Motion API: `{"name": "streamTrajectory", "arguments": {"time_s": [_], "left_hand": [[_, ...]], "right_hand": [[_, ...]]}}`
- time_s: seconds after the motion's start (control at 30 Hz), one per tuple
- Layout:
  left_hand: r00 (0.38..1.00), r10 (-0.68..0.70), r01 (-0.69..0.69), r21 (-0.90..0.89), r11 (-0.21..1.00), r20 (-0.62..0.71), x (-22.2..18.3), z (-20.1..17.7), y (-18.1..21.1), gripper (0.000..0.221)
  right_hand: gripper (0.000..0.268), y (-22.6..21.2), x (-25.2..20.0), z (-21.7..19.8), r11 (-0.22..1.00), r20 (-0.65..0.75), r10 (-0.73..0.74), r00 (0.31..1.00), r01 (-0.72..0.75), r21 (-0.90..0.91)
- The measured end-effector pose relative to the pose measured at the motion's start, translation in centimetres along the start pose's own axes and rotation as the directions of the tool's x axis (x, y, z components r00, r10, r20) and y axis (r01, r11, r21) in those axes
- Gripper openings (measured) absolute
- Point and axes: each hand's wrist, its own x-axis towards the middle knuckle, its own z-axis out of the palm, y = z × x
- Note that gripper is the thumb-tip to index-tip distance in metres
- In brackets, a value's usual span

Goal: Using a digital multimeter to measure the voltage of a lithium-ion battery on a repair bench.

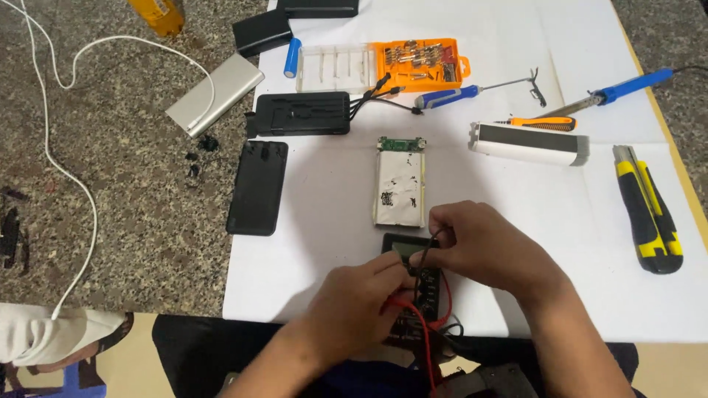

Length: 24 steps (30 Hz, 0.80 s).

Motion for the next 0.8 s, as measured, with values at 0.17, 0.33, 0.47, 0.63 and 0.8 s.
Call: {"name": "streamTrajectory", "arguments": {"time_s": [0.17, 0.33, 0.47, 0.63, 0.8], "left_hand": [[0.984, 0.144, -0.148, 0.032, 0.988, 0.108, 1.6, -1.8, -0.6, 0.01], [0.951, 0.247, -0.271, 0.114, 0.956, 0.187, 2.6, -2.7, -0.9, 0.012], [0.948, 0.232, -0.257, 0.097, 0.961, 0.216, 3.3, -3.7, -0.1, 0.01], [0.958, 0.236, -0.255, 0.113, 0.96, 0.161, 3.0, -4.0, -0.2, 0.017], [0.992, 0.127, -0.128, -0.083, 0.988, -0.024, 1.8, -2.8, -2.7, 0.017]], "right_hand": [[0.046, -0.7, -0.5, 0.0, 0.997, 0.011, 0.072, 0.997, -0.072, 0.016], [0.034, -0.8, -0.5, 0.0, 0.997, 0.034, 0.079, 0.996, -0.08, 0.014], [0.04, -1.0, -0.2, -0.3, 0.99, 0.021, 0.102, 0.995, -0.103, 0.096], [0.037, -0.2, -0.4, 0.2, 0.988, -0.008, 0.077, 0.997, -0.075, 0.138], [0.037, -0.4, -1.3, 0.2, 0.953, -0.116, 0.083, 0.99, -0.044, 0.301]]}}
